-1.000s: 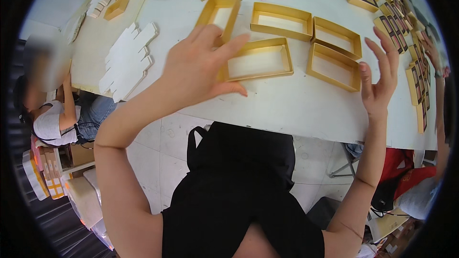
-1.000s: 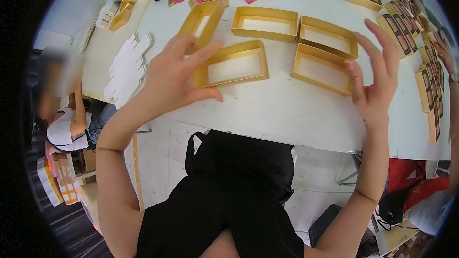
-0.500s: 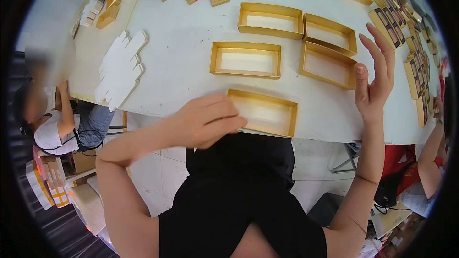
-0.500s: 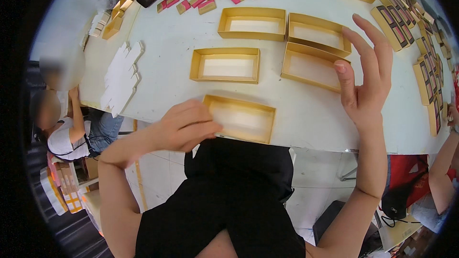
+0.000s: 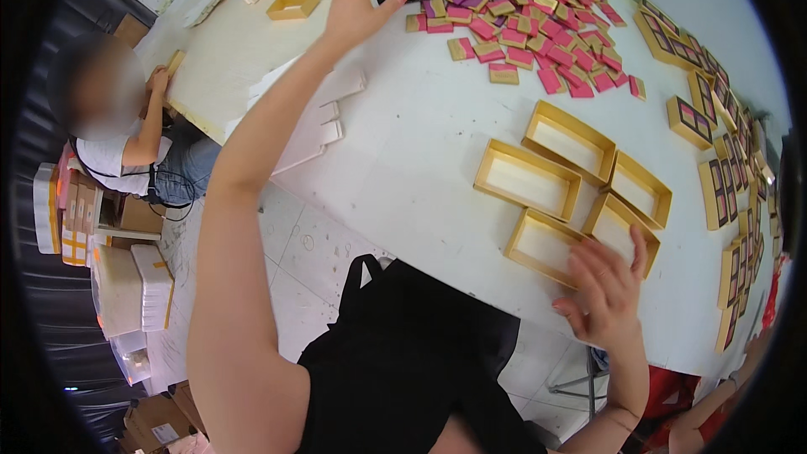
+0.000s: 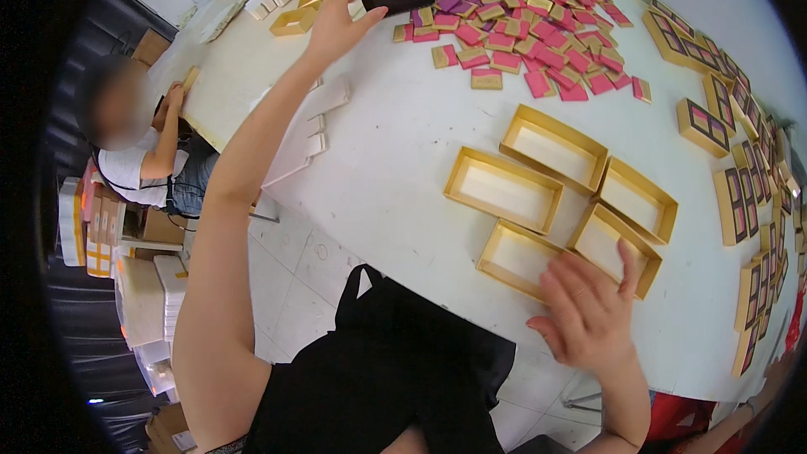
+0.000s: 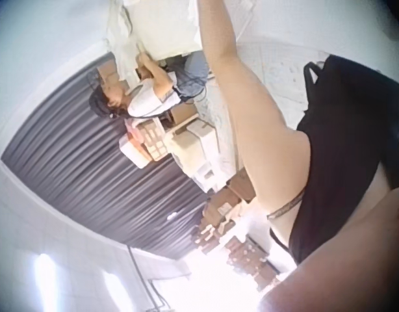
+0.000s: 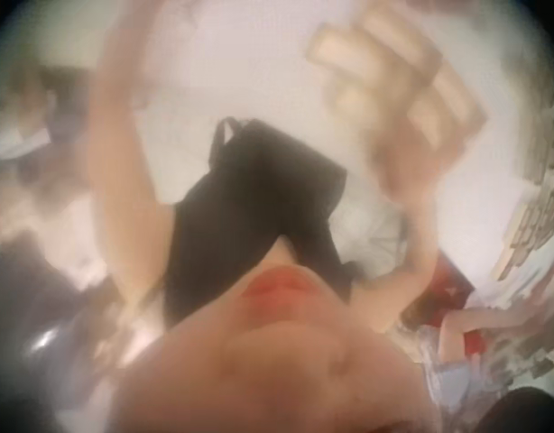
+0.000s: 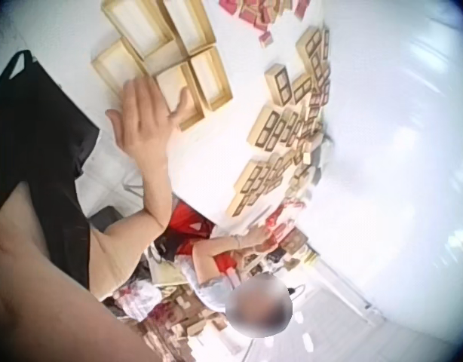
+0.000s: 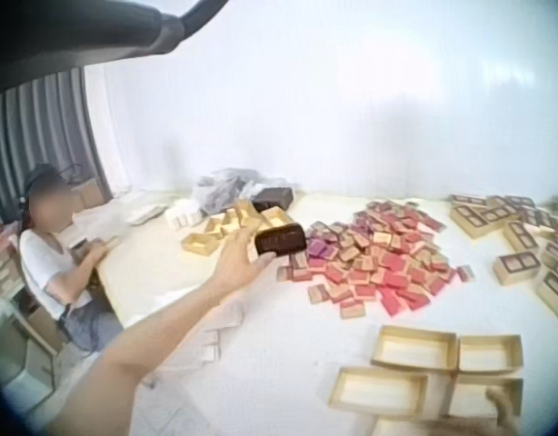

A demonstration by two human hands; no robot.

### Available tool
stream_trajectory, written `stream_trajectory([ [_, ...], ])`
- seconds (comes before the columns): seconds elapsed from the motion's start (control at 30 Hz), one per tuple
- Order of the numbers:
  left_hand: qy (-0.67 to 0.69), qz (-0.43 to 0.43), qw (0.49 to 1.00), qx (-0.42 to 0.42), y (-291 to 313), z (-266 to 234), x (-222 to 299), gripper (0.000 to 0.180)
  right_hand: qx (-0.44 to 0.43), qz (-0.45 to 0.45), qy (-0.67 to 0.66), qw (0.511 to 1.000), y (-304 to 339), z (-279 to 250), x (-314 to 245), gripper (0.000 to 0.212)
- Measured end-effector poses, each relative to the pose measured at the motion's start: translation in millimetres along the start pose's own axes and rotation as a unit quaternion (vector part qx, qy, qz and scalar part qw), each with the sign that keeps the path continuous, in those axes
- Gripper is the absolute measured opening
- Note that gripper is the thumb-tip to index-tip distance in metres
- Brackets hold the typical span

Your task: The person assembles makeup compact palettes by placing dark brown plastic inserts into gold-colored boxes, then inserting pink and purple rectangular inserts into the compartments. The person arranges the completed units on the table.

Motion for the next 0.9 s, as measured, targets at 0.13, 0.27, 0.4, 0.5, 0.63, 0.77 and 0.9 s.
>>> stream_trajectory([
  [0.13, -0.011, 0.072, 0.997, -0.004, -29.7, 32.9, -45.0, 0.066, -0.047, -0.061, 0.002, 0.997, 12.1, 12.5, -23.1, 0.025],
  [0.27, 0.136, -0.056, 0.963, -0.225, -53.5, 69.4, -77.4, 0.055, -0.052, 0.091, -0.04, 0.994, 45.0, -4.4, -23.9, 0.026],
  [0.4, 0.093, -0.126, 0.961, -0.228, -80.4, 74.2, -96.3, 0.053, -0.003, 0.196, 0.055, 0.979, 72.7, -17.6, -7.0, 0.024],
  [0.5, 0.056, -0.171, 0.964, -0.194, -108.0, 102.7, -111.9, 0.072, 0.012, 0.222, 0.07, 0.972, 76.6, -19.4, 8.3, 0.024],
  [0.63, -0.044, -0.033, 0.967, -0.248, -128.8, 194.3, -90.7, 0.081, 0.0, 0.228, 0.071, 0.971, 75.8, -18.2, 30.3, 0.027],
  [0.77, -0.223, -0.067, 0.918, -0.322, -154.0, 188.5, -61.1, 0.067, 0.022, 0.21, 0.049, 0.976, 75.9, -17.2, 46.3, 0.03],
  [0.9, 0.062, -0.052, 0.994, -0.073, -165.2, 108.6, 33.2, 0.038, 0.015, 0.261, 0.108, 0.959, 77.3, -18.0, 49.3, 0.031],
])
Point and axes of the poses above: each hand's wrist, its own y-axis away from the middle knuckle, its own z-axis out of the palm, x = y × z, the point moved 6 cm from there along -y, towards the middle knuckle, and after that the axes turned 1 degree about x, right-handed, at the moved point
